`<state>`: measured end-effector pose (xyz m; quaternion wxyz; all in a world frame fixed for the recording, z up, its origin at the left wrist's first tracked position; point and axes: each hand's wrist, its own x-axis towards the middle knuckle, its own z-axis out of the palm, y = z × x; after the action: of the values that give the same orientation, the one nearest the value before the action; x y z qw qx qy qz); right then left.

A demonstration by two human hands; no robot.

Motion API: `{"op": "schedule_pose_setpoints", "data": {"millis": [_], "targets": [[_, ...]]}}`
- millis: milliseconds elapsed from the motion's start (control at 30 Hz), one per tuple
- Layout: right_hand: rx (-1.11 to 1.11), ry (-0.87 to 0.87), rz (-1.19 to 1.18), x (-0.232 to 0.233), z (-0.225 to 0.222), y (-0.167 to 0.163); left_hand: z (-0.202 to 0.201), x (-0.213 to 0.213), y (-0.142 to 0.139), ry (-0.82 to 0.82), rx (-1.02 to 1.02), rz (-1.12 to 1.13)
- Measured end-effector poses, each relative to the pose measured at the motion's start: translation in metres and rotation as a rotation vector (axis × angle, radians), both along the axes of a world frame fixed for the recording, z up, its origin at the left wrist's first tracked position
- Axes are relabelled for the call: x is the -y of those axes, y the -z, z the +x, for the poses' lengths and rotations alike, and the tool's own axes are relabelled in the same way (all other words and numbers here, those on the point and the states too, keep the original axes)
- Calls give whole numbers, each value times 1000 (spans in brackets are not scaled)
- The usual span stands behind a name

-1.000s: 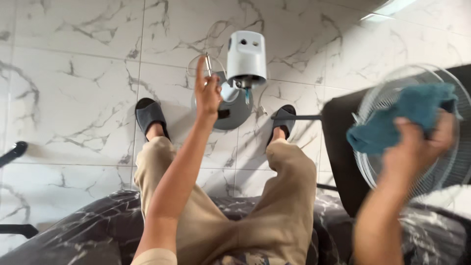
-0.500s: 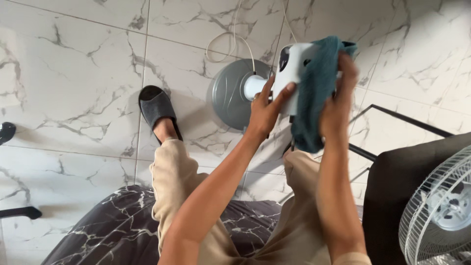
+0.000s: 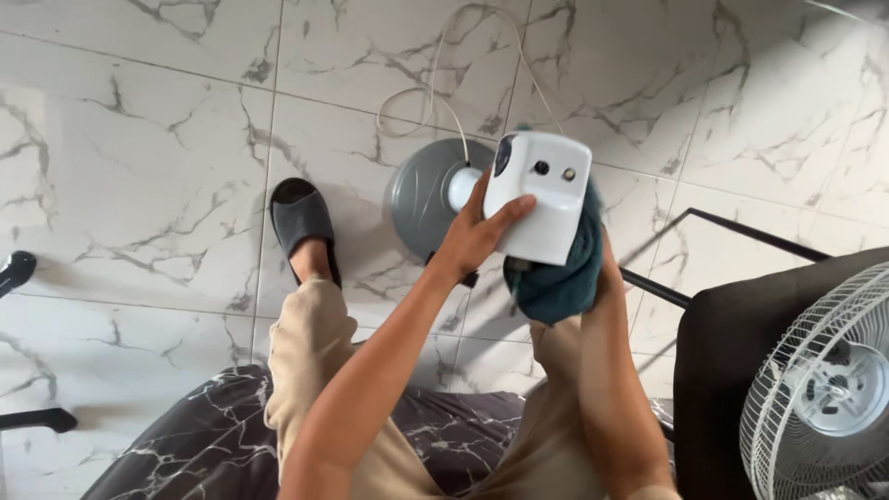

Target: The person wipes the motor housing and neck of a disassembled pedestal fan with a cloth, then fits the white front housing cover over the motor and tightens its screws using a screwdriver.

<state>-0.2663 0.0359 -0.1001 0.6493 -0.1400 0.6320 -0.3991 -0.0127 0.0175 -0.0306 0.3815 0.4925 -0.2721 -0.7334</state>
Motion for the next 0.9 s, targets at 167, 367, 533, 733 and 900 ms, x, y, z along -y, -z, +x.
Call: {"op": "schedule_pose_setpoints", "data": {"millis": [167, 367, 533, 733, 900], "targets": [[-346, -192, -383, -12, 28, -17, -1, -4, 7, 28, 30, 53], [-383, -200, -441, -53, 48, -2, 0, -10, 41, 64, -37, 35], [27, -47, -122, -23, 10, 24, -3, -11, 59, 125, 84, -42], [-30, -34, -304, 33, 15, 25, 4, -6, 32, 63, 206, -25], [-208, -143, -588, 39, 45, 16, 9, 2, 3, -50, 89, -2]]}}
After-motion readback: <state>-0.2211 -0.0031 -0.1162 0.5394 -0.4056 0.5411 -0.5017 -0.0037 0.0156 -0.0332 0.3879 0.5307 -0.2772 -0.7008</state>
